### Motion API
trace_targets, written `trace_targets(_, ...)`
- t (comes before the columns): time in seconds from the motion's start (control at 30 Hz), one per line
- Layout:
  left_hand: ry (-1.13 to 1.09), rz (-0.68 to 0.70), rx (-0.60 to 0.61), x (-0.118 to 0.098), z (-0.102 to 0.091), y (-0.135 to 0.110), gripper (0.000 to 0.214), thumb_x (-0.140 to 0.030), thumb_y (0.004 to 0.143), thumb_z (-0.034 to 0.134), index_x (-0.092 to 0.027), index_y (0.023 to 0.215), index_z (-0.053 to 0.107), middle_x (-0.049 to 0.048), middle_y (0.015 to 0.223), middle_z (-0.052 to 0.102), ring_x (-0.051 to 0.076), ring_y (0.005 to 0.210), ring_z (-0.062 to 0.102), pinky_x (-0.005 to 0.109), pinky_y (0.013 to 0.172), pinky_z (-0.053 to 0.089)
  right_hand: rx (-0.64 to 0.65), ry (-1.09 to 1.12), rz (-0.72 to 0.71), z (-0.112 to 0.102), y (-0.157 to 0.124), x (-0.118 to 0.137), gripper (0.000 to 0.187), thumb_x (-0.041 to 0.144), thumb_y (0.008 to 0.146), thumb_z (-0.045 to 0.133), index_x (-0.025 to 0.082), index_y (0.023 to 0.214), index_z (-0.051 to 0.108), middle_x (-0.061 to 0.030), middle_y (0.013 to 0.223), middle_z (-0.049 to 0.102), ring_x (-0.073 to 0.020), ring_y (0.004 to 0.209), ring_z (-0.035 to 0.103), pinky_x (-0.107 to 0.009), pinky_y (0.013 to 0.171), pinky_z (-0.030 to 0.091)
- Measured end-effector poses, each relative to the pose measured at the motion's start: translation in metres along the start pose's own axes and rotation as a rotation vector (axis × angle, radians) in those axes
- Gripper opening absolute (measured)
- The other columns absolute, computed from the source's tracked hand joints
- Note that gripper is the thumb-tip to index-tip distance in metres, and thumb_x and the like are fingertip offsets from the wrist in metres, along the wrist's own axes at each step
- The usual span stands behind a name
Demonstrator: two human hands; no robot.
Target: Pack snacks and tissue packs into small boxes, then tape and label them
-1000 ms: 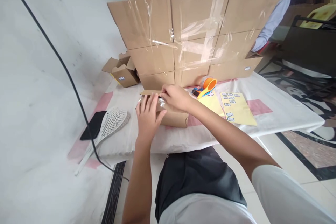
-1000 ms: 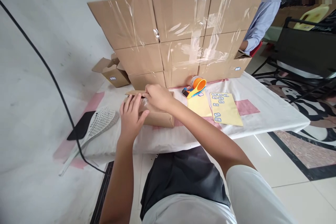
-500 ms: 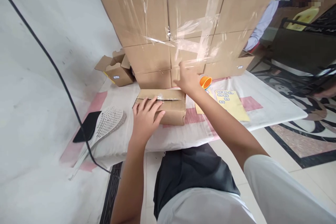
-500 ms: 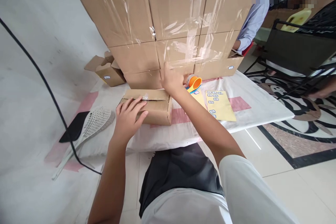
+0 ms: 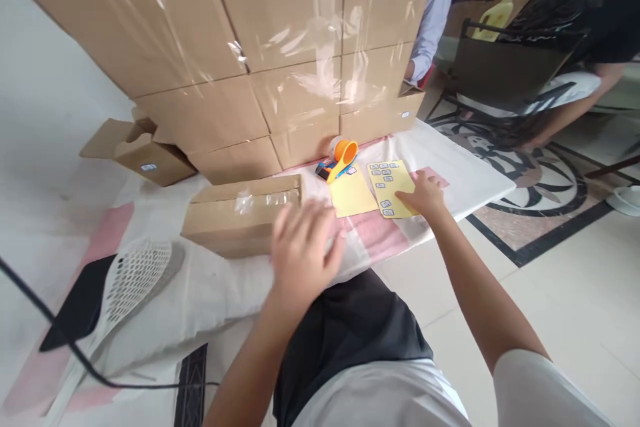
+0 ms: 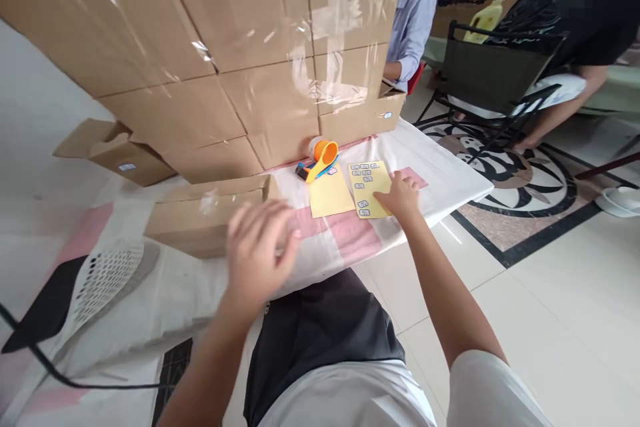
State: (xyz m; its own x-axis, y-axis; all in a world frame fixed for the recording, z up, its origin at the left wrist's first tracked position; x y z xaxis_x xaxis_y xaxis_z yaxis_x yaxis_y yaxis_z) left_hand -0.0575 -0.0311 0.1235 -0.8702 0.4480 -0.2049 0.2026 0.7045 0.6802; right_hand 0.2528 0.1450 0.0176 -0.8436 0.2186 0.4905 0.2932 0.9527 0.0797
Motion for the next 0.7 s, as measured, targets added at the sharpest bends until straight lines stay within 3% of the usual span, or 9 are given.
trace_targets(0.07, -0.148, 0.04, 0.07, -0.024, 0.046, 0.003, 0.017, -0.026, 0.098, 0.058, -0.024, 0.11, 0.07, 0.0046, 0.113, 0.079, 0.024, 0.11, 0.072, 0.044, 0.111, 0.042, 0.065, 0.072, -0.01, 0.005, 0.005, 0.006, 0.088, 0.025, 0.066, 0.076, 0.011, 0.147, 0.044, -0.0264, 0.133, 0.061, -0.0492, 0.132, 0.051, -0.065, 0.107, 0.041)
trace_targets(0.17, -0.303, -0.084, 0.243, -0.034, 0.112, 0.012, 0.018, -0.024, 0.096, 0.062, -0.024, 0.112, 0.069, 0.0044, 0.107, 0.079, 0.024, 0.103, 0.072, 0.042, 0.098, 0.049, 0.175, 0.415, -0.001, 0.008, 0.0, 0.009, 0.098, 0.018, 0.069, 0.067, 0.014, 0.159, 0.027, -0.0205, 0.125, 0.068, -0.0398, 0.115, 0.066, -0.058, 0.099, 0.053)
trace_targets(0.23, -0.391, -0.212, 0.283, -0.03, 0.139, 0.019, 0.026, -0.025, 0.092, 0.067, -0.023, 0.118, 0.068, 0.0071, 0.117, 0.076, 0.027, 0.112, 0.07, 0.043, 0.098, 0.05, 0.234, 0.733, -0.026, 0.005, -0.013, 0.008, 0.098, 0.021, 0.074, 0.065, 0.015, 0.161, 0.022, -0.0185, 0.126, 0.069, -0.0349, 0.107, 0.071, -0.054, 0.093, 0.058)
trace_targets(0.27, -0.444, -0.271, 0.285, -0.027, 0.147, 0.021, 0.032, -0.026, 0.09, 0.071, -0.023, 0.122, 0.067, 0.0086, 0.125, 0.073, 0.028, 0.118, 0.068, 0.044, 0.1, 0.05, 0.249, 0.866, -0.059, 0.001, -0.021, 0.007, 0.093, 0.024, 0.076, 0.066, 0.016, 0.159, 0.027, -0.0181, 0.129, 0.069, -0.0341, 0.108, 0.072, -0.054, 0.093, 0.059)
trace_targets(0.37, -0.716, -0.477, 0.344, -0.02, 0.162, 0.018, 0.059, -0.029, 0.084, 0.077, -0.026, 0.139, 0.056, 0.0105, 0.127, 0.071, 0.027, 0.119, 0.068, 0.042, 0.099, 0.053, 0.229, 1.093, -0.158, -0.016, -0.046, 0.002, 0.069, 0.037, 0.08, 0.075, 0.022, 0.143, 0.051, -0.0148, 0.138, 0.067, -0.034, 0.118, 0.069, -0.052, 0.1, 0.059)
trace_targets(0.47, -1.032, -0.694, 0.352, -0.022, 0.168, 0.007, 0.061, -0.033, 0.089, 0.072, -0.024, 0.144, 0.049, 0.0041, 0.093, 0.075, 0.02, 0.093, 0.073, 0.034, 0.085, 0.057, 0.222, 1.215, -0.145, -0.026, -0.065, -0.003, 0.061, 0.045, 0.082, 0.081, 0.026, 0.136, 0.06, -0.0106, 0.14, 0.068, -0.0332, 0.12, 0.069, -0.05, 0.1, 0.059)
trace_targets(0.57, -1.122, -0.724, 0.202, -0.027, 0.163, 0.003, 0.052, -0.036, 0.091, 0.072, -0.023, 0.137, 0.05, 0.0003, 0.082, 0.071, 0.015, 0.081, 0.07, 0.027, 0.078, 0.056, 0.334, 1.324, -0.039, -0.02, -0.084, -0.004, 0.055, 0.044, 0.079, 0.086, 0.024, 0.126, 0.067, -0.0098, 0.129, 0.073, -0.0309, 0.111, 0.072, -0.044, 0.093, 0.061)
trace_targets(0.7, -1.06, -0.702, -0.024, -0.031, 0.154, -0.002, 0.038, -0.037, 0.091, 0.074, -0.023, 0.121, 0.055, 0.0009, 0.084, 0.071, 0.015, 0.082, 0.072, 0.025, 0.075, 0.056, 0.524, 1.646, 0.105, 0.008, -0.124, 0.011, 0.041, 0.056, 0.078, 0.082, 0.024, 0.102, 0.073, -0.0076, 0.103, 0.077, -0.0266, 0.088, 0.073, -0.036, 0.07, 0.058)
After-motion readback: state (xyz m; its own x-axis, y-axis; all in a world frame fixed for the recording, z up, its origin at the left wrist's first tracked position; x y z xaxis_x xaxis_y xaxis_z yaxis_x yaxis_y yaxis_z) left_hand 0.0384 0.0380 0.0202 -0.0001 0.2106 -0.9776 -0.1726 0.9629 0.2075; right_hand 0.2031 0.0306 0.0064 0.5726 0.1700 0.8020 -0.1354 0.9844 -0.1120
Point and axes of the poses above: each hand's wrist, its own y-axis towards the middle knuckle, its own z-axis out of the palm, x = y × z, the point moved 5 cm from there along y, towards the middle knuckle
